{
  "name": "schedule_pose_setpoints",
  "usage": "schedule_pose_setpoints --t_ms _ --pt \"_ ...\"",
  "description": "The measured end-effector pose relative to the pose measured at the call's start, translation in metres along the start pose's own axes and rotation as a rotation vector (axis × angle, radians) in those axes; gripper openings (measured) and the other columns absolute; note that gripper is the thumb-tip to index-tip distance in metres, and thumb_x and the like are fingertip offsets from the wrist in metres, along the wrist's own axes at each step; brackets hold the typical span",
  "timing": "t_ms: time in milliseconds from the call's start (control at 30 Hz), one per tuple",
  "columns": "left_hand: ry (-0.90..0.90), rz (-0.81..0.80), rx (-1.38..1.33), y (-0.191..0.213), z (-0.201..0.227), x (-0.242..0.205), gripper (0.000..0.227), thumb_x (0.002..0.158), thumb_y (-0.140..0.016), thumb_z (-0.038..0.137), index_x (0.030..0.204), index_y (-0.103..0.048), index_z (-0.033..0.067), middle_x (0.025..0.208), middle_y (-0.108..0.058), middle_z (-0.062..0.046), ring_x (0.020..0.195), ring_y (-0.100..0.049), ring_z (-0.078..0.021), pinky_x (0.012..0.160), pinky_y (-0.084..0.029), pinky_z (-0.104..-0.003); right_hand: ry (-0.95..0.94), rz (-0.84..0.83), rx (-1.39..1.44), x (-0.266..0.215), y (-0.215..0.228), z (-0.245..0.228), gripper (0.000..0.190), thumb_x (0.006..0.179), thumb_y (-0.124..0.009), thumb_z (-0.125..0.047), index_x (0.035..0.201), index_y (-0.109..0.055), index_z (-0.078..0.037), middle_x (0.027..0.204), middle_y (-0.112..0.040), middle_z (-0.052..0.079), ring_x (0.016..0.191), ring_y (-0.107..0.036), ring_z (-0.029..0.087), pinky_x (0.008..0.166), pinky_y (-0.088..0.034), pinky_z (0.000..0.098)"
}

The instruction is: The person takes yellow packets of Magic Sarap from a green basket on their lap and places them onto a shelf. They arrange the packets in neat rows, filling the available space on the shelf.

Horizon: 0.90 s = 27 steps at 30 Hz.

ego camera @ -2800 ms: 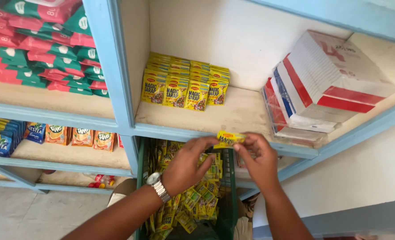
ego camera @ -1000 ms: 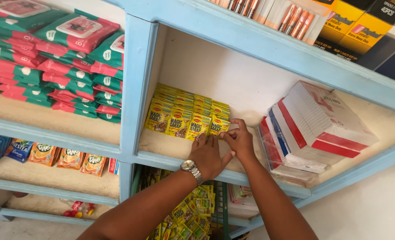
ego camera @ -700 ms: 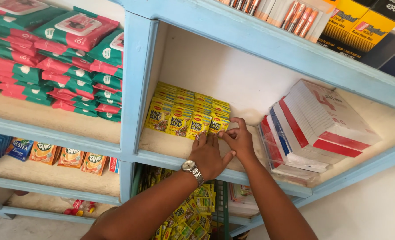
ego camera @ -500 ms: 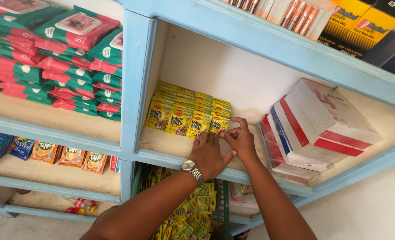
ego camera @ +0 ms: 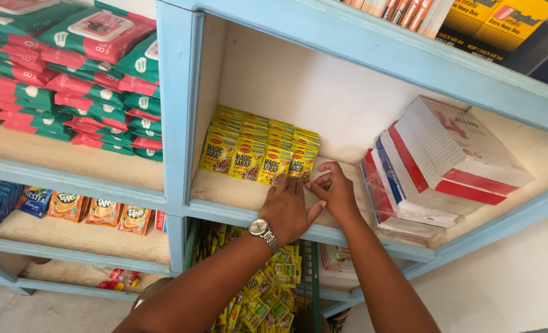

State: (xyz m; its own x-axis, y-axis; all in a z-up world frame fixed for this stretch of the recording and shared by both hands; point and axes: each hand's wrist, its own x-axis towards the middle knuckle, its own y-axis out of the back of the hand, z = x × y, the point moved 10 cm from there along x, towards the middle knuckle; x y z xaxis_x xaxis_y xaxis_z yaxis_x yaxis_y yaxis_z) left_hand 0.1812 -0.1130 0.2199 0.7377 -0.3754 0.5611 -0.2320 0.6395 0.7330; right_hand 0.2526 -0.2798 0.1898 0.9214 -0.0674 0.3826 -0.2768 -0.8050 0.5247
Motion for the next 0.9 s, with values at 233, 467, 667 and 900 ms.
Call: schedule_pose_setpoints --t_ms 233,467,667,900 --pt "-0.087 0.110 0.022 0.016 0.009 -0.005 0.065 0.097 -0.053 0.053 0.125 -0.063 -0.0048 0.119 -0.065 -0.017 0.116 -0.051 -0.0389 0.095 -0.045 -0.049 0.078 0.072 -0.047 -0.004 0.008 -0.021 0.038 0.082 -0.086 -0.012 0.106 -0.058 -0.006 0.073 -0.064 0.001 0.064 -0.058 0.007 0.059 -0.050 0.0235" --pt "-0.326 0.111 -0.213 0.046 0.027 -0.036 0.040 0.100 -0.060 0.033 0.129 -0.062 0.0047 0.127 -0.065 -0.013 0.119 -0.054 -0.0339 0.106 -0.045 -0.046 0.364 0.328 -0.324 -0.062 0.032 -0.114 0.027 0.091 -0.079 -0.013 0.111 -0.064 -0.005 0.088 -0.065 0.009 0.075 -0.059 0.020 0.068 -0.050 0.0328" --pt "-0.329 0.062 0.043 0.021 0.016 -0.097 0.059 0.096 -0.064 0.027 0.152 -0.049 0.0175 0.155 -0.047 -0.008 0.137 -0.046 -0.0307 0.116 -0.034 -0.050 0.371 0.293 -0.444 -0.134 0.018 -0.095 0.027 0.098 -0.071 -0.010 0.123 -0.064 -0.006 0.113 -0.067 0.013 0.098 -0.064 0.029 0.087 -0.051 0.0414" --pt "-0.264 -0.026 0.077 0.024 0.012 -0.136 0.067 0.080 -0.073 0.024 0.145 -0.057 0.0219 0.164 -0.034 -0.008 0.150 -0.035 -0.0353 0.120 -0.029 -0.056 0.455 0.387 -0.640 -0.219 -0.011 -0.087 0.044 0.095 -0.071 -0.014 0.135 -0.060 0.000 0.151 -0.043 0.021 0.139 -0.042 0.045 0.116 -0.032 0.0580"
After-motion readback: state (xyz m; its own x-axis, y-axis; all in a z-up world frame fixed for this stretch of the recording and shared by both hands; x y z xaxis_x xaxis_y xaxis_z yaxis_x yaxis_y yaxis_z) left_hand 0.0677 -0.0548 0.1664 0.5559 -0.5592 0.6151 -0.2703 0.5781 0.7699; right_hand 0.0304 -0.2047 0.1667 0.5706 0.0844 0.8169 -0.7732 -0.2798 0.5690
